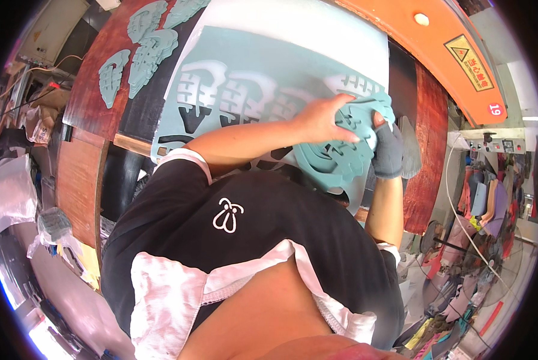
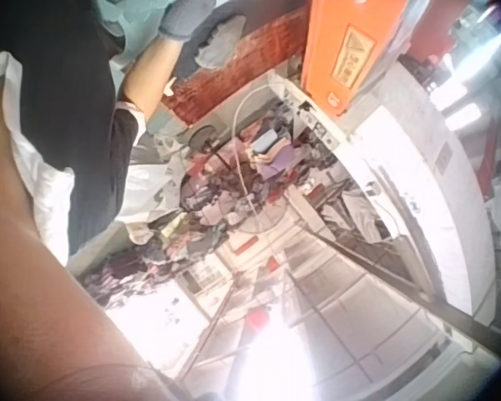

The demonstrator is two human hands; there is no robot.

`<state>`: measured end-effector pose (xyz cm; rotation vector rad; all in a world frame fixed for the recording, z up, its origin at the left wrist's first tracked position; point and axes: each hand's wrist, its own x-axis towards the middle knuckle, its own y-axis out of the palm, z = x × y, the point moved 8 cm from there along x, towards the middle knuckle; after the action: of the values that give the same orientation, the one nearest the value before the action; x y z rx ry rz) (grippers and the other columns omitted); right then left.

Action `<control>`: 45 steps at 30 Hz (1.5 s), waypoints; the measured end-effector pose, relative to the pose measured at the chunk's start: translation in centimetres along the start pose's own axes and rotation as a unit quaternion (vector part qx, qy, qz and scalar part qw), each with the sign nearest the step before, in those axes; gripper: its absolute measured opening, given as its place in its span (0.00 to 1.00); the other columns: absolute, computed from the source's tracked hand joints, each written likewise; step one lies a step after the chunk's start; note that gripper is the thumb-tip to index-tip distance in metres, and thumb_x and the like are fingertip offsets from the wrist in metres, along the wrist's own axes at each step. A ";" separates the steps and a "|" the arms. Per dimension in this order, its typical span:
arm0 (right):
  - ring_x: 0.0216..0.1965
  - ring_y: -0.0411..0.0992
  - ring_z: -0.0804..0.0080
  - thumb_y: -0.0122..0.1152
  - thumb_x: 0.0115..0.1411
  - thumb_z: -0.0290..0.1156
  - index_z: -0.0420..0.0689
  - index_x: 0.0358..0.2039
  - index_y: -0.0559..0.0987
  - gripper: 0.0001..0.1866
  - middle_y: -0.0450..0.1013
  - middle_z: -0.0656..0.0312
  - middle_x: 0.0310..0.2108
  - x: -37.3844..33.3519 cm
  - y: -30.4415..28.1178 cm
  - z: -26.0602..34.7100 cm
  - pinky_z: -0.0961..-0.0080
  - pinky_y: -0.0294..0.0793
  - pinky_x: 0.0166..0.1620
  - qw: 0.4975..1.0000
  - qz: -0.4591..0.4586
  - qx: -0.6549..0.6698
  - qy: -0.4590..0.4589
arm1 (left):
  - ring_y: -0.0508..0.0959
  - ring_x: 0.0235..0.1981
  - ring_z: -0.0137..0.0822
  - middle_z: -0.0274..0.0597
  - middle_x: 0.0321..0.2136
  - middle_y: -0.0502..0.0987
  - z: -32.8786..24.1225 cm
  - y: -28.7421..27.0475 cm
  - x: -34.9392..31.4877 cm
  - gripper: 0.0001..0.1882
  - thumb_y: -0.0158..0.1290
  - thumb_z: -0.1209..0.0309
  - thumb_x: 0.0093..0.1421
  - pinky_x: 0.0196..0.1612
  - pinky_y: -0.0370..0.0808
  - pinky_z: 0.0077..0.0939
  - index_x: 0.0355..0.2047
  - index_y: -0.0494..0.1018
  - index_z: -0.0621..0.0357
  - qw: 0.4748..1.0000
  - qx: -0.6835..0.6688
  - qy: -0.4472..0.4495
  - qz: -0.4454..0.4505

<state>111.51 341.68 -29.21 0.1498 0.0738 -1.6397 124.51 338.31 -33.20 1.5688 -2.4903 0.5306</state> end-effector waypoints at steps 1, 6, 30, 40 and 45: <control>0.39 0.68 0.77 0.59 0.57 0.37 0.34 0.48 0.70 0.23 0.71 0.60 0.40 0.1 0.0 -0.6 0.80 0.68 0.43 1.000 -0.014 0.000 0.019 | 0.74 0.44 0.41 0.50 0.42 0.74 -0.1 -0.6 -0.1 0.40 0.67 0.60 0.41 0.47 0.70 0.32 0.53 0.63 0.59 0.999 -0.034 0.012 -0.022; 0.41 0.65 0.79 0.55 0.57 0.31 0.39 0.51 0.67 0.22 0.69 0.63 0.41 -1.0 1.8 -1.3 0.81 0.66 0.44 0.990 0.068 -0.097 -0.075 | 0.75 0.39 0.30 0.41 0.37 0.76 1.1 -2.0 -0.7 0.28 0.65 0.64 0.44 0.43 0.71 0.26 0.44 0.69 0.59 0.995 -0.060 -0.030 -0.069; 0.50 0.64 0.51 0.59 0.50 0.31 0.41 0.50 0.69 0.25 0.64 0.50 0.51 -1.2 16.0 -2.8 0.62 0.66 0.50 0.716 0.207 -0.514 -0.425 | 0.78 0.28 0.40 0.50 0.41 0.71 6.0 -13.4 -9.8 0.28 0.43 0.53 0.63 0.31 0.76 0.33 0.49 0.60 0.67 0.822 -0.379 -0.253 -0.342; 0.49 0.63 0.50 0.57 0.50 0.29 0.40 0.47 0.71 0.21 0.67 0.48 0.48 1.6 2.0 -7.6 0.60 0.64 0.51 0.747 0.070 -0.574 -0.328 | 0.62 0.57 0.54 0.55 0.56 0.60 8.8 -43.9 -17.4 0.25 0.30 0.58 0.68 0.58 0.61 0.54 0.58 0.53 0.63 0.684 -0.447 0.089 -0.570; 0.47 0.65 0.53 0.56 0.50 0.28 0.38 0.40 0.74 0.16 0.67 0.49 0.46 1.2 0.6 -9.0 0.62 0.64 0.50 0.753 0.034 -0.565 -0.337 | 0.68 0.52 0.56 0.61 0.54 0.61 21.4 -46.3 -26.3 0.30 0.31 0.52 0.67 0.53 0.67 0.53 0.58 0.51 0.66 0.583 -0.451 -0.097 -0.669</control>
<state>112.50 341.66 -38.30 -1.3484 0.4808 -1.2380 178.89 334.41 -51.20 2.2185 -0.5828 -0.9802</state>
